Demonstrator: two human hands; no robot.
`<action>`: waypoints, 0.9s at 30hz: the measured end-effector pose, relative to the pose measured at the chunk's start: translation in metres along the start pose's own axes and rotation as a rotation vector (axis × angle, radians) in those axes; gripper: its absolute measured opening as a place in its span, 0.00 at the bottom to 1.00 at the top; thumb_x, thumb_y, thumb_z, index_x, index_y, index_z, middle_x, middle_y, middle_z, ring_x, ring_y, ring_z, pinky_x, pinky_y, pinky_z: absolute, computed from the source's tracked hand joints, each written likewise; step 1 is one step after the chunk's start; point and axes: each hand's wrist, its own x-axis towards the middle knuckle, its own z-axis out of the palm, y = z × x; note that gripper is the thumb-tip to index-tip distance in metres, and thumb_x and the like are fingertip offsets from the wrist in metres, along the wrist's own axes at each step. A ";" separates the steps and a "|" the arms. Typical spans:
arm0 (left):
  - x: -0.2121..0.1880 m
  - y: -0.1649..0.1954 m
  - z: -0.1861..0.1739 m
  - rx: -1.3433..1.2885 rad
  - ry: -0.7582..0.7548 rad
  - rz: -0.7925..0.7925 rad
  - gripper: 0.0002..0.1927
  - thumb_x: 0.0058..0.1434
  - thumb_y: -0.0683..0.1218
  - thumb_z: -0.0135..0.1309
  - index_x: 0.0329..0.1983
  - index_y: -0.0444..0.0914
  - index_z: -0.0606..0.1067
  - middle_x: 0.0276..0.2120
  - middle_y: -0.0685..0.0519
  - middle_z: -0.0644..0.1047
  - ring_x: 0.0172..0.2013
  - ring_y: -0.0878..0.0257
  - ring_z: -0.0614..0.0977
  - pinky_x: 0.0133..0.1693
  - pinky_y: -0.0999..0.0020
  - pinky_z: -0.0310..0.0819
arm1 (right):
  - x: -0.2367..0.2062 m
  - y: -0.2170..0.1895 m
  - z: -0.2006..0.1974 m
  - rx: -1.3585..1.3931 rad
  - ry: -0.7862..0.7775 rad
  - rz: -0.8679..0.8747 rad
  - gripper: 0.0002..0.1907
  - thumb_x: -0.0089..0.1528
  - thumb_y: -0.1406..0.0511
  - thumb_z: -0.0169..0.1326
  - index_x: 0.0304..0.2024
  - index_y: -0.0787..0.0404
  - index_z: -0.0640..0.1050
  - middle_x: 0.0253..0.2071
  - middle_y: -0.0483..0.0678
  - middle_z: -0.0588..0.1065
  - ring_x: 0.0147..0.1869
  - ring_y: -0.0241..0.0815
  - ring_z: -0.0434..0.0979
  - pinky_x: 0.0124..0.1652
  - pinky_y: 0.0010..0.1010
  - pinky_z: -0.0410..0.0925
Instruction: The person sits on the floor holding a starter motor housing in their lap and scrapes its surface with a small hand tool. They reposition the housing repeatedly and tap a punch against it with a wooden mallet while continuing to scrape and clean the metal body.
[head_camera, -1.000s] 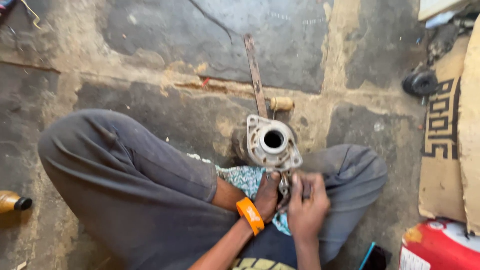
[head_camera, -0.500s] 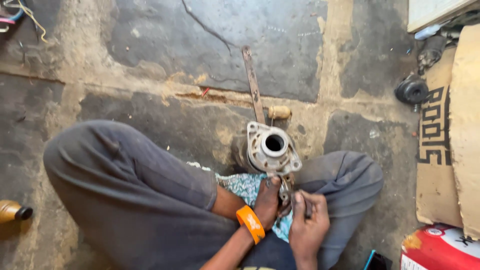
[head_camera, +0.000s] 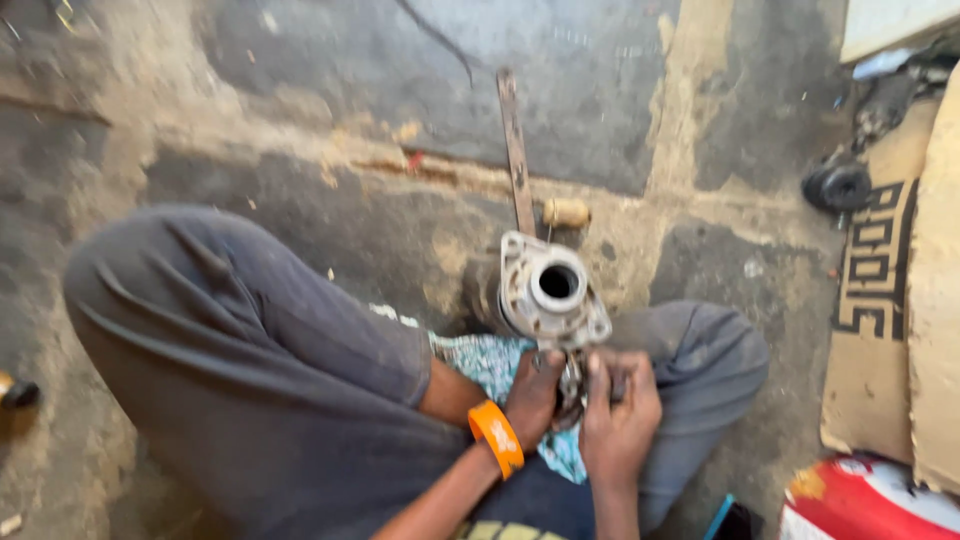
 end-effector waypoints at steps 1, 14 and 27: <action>0.000 0.001 0.000 -0.010 -0.008 0.000 0.30 0.69 0.68 0.49 0.38 0.35 0.73 0.17 0.55 0.68 0.13 0.68 0.66 0.15 0.72 0.56 | -0.001 0.000 -0.001 0.022 -0.010 0.024 0.03 0.69 0.74 0.54 0.41 0.66 0.72 0.39 0.47 0.76 0.45 0.30 0.75 0.47 0.23 0.70; -0.002 0.009 0.005 0.026 -0.030 0.008 0.31 0.66 0.70 0.47 0.48 0.38 0.78 0.16 0.57 0.67 0.11 0.71 0.62 0.14 0.74 0.53 | 0.000 -0.001 0.000 0.108 -0.035 0.059 0.03 0.67 0.74 0.54 0.40 0.66 0.72 0.37 0.46 0.76 0.41 0.29 0.72 0.44 0.21 0.68; -0.002 0.014 0.007 0.097 0.037 0.032 0.35 0.67 0.72 0.47 0.47 0.35 0.77 0.18 0.57 0.69 0.14 0.71 0.65 0.15 0.73 0.55 | -0.002 -0.007 0.007 0.094 -0.009 0.057 0.04 0.67 0.74 0.54 0.39 0.66 0.71 0.37 0.45 0.75 0.40 0.28 0.72 0.41 0.21 0.68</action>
